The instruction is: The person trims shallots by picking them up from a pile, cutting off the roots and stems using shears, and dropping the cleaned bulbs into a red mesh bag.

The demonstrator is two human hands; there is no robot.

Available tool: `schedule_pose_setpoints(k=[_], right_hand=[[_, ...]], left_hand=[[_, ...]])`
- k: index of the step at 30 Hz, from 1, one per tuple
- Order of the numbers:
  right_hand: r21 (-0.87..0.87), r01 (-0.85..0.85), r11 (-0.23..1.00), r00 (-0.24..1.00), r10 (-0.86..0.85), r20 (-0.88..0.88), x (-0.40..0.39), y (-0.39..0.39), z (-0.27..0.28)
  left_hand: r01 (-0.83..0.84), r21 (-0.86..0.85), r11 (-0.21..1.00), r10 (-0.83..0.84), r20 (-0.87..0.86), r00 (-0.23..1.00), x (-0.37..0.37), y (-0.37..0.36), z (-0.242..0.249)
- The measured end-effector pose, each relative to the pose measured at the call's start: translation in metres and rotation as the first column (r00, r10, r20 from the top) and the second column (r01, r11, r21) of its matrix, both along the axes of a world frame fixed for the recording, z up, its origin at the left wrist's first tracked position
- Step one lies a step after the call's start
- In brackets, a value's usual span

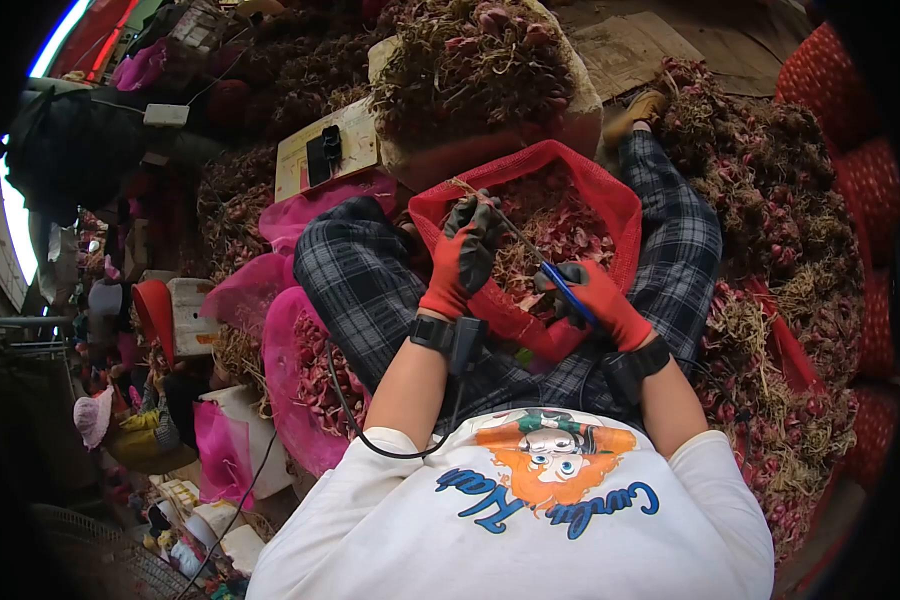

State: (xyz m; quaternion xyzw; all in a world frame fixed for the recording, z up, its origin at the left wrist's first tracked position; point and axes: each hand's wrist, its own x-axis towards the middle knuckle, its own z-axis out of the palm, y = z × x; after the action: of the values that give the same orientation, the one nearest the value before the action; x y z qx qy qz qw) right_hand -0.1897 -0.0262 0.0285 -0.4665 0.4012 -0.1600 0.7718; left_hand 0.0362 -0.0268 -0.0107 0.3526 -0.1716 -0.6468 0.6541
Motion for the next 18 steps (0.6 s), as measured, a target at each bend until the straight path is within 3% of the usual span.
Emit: schedule_pose_setpoints(k=[3,6,9,12,14,17,18], right_hand=[[-0.086,-0.024,0.996,0.997,0.017,-0.073,0.000,-0.001,-0.002],[-0.123,0.036,0.992,0.999,-0.039,-0.024,0.000,-0.003,-0.016],[-0.019,0.004,1.000,0.999,-0.005,-0.043,-0.005,-0.008,-0.023],[0.167,0.205,0.964,0.947,-0.239,0.215,-0.016,-0.022,-0.067],[0.139,0.275,0.951,0.930,-0.300,0.212,-0.008,-0.029,-0.060],[-0.045,0.354,0.934,0.917,-0.337,0.216,0.004,-0.027,-0.051],[-0.133,0.395,0.909,0.906,-0.361,0.221,0.013,-0.025,-0.048]], left_hand=[[0.009,-0.014,1.000,-0.008,0.115,0.993,-0.003,0.001,-0.003],[0.076,0.002,0.997,-0.074,0.246,0.966,-0.003,0.007,-0.001],[0.164,0.069,0.984,-0.176,0.240,0.955,-0.004,0.006,-0.003],[0.218,0.125,0.968,-0.235,0.140,0.962,-0.011,0.007,0.008],[0.233,0.228,0.946,-0.257,0.085,0.963,-0.016,0.007,0.011],[0.264,0.002,0.965,-0.247,0.353,0.902,-0.021,0.012,-0.012],[0.256,0.042,0.966,-0.255,0.341,0.905,-0.021,0.013,-0.019]])
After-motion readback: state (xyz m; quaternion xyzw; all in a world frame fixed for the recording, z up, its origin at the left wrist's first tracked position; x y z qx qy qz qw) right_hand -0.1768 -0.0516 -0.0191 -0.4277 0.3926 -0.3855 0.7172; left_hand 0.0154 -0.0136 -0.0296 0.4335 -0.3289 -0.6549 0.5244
